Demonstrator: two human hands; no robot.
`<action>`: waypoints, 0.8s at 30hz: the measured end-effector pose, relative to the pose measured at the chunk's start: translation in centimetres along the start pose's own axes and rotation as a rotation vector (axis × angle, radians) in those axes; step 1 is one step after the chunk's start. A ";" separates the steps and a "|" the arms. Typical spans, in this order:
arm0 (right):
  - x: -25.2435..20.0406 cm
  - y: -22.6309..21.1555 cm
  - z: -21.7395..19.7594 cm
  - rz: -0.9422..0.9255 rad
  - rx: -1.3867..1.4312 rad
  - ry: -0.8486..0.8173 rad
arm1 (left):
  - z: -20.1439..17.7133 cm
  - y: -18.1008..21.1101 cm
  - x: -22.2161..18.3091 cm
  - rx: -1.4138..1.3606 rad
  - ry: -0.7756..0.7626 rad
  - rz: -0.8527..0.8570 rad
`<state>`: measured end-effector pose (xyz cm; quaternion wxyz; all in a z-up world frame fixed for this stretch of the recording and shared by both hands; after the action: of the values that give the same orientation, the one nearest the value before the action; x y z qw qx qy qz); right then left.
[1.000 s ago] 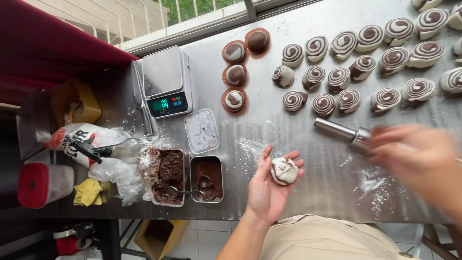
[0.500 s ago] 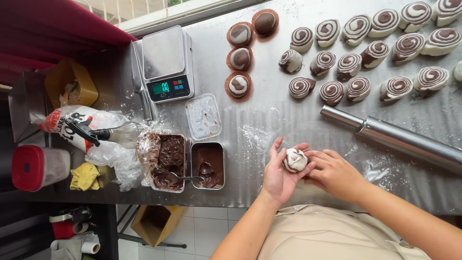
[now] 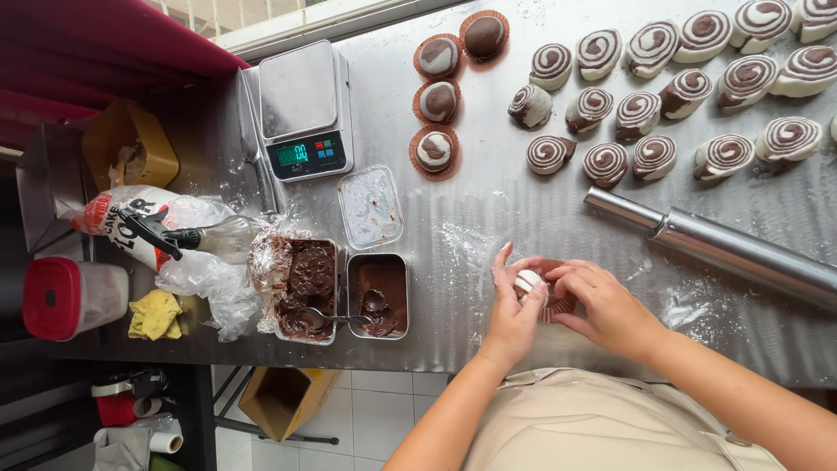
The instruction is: The person fills chocolate-swirl dough by hand with chocolate paste using a spoon, then folds the dough and rolls it flat with a rolling pin, repeating the process to add more chocolate paste and fold the dough again.
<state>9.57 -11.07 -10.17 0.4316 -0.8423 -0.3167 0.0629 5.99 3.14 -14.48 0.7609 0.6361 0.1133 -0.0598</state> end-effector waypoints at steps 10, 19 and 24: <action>-0.7 2.0 0.8 0.234 0.144 -0.013 | 2.2 3.4 -0.5 0.642 0.021 0.229; -0.7 1.7 0.2 0.183 0.130 -0.006 | 2.4 2.8 0.1 0.840 0.033 0.308; -0.1 0.1 -1.0 0.140 0.148 0.024 | 2.0 3.5 -0.2 0.827 -0.005 0.356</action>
<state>9.93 -11.81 -9.68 0.4910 -0.8288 -0.2464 0.1063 6.83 1.84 -10.74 0.4416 0.8961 -0.0333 0.0304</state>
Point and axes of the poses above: each hand's wrist, its own x-axis towards the middle knuckle, its own z-axis out of the palm, y = z × x, the point moved 6 cm from there along x, towards the middle knuckle, and after that the axes turned 2 degrees about y, right-handed, at the moved point
